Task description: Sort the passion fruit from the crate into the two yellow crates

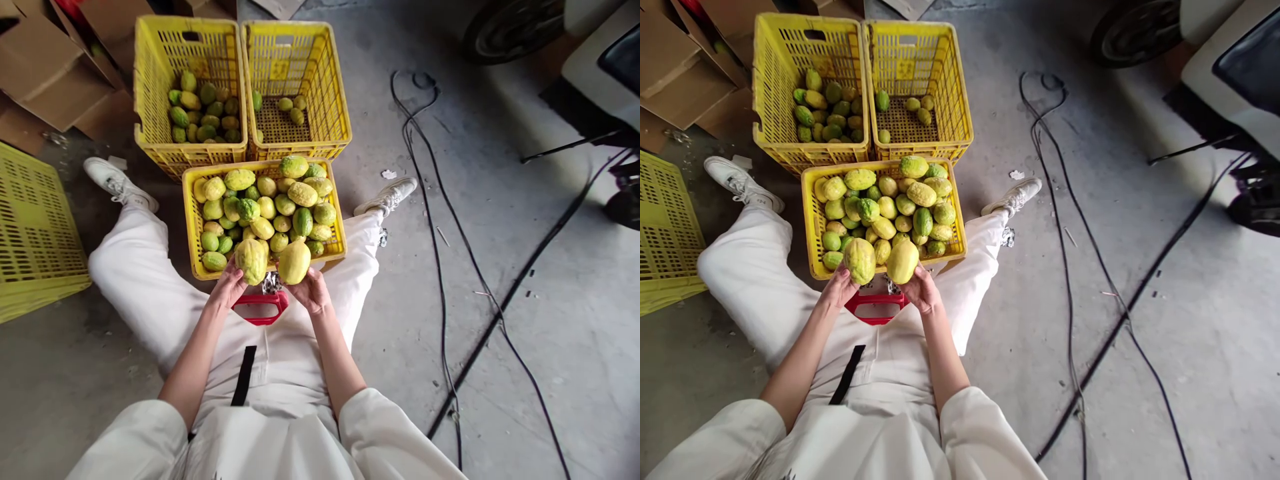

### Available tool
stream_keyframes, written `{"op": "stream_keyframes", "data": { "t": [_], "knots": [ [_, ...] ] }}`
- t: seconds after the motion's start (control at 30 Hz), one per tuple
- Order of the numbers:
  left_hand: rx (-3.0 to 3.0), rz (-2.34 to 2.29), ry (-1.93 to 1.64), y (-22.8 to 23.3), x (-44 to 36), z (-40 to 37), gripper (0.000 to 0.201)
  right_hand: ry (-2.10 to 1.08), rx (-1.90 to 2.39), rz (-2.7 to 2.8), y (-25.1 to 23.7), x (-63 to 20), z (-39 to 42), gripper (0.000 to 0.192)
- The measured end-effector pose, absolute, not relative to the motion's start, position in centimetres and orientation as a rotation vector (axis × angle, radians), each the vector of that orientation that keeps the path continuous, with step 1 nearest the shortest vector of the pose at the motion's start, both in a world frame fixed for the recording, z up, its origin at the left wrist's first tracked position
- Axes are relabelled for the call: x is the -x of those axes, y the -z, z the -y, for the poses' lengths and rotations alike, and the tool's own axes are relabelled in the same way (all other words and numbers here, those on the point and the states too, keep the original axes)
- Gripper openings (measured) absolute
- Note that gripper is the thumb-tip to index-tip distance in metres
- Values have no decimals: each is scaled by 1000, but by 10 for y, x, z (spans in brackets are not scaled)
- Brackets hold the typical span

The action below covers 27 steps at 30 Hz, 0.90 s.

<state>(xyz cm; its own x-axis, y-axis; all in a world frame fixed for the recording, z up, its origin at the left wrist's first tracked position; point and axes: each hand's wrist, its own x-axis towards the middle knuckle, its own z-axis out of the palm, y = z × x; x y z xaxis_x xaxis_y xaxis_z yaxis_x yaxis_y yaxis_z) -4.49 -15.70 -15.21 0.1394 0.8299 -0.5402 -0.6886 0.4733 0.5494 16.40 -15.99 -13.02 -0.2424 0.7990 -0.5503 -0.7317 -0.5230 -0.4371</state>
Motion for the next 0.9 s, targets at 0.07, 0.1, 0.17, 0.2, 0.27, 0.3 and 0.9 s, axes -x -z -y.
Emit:
{"op": "stream_keyframes", "data": {
  "t": [0.07,0.1,0.17,0.2,0.27,0.3,0.9],
  "knots": [
    [-193,-915,-1110,153,45,156,83,-1898,944,200,131,-163,160,58],
    [-197,-923,-1108,153,45,156,82,-1893,953,241,130,-163,160,57],
    [-214,-948,-1096,153,45,155,81,-1891,968,308,129,-161,159,54],
    [-225,-959,-1087,152,45,154,81,-1891,977,333,128,-160,159,53],
    [-246,-974,-1077,150,45,153,83,-1878,1005,349,128,-157,159,52],
    [-255,-979,-1077,149,45,152,83,-1865,1019,342,128,-156,159,52],
    [-365,-1148,-1269,138,31,150,57,-1761,1225,318,117,-149,158,55]
  ]
}}
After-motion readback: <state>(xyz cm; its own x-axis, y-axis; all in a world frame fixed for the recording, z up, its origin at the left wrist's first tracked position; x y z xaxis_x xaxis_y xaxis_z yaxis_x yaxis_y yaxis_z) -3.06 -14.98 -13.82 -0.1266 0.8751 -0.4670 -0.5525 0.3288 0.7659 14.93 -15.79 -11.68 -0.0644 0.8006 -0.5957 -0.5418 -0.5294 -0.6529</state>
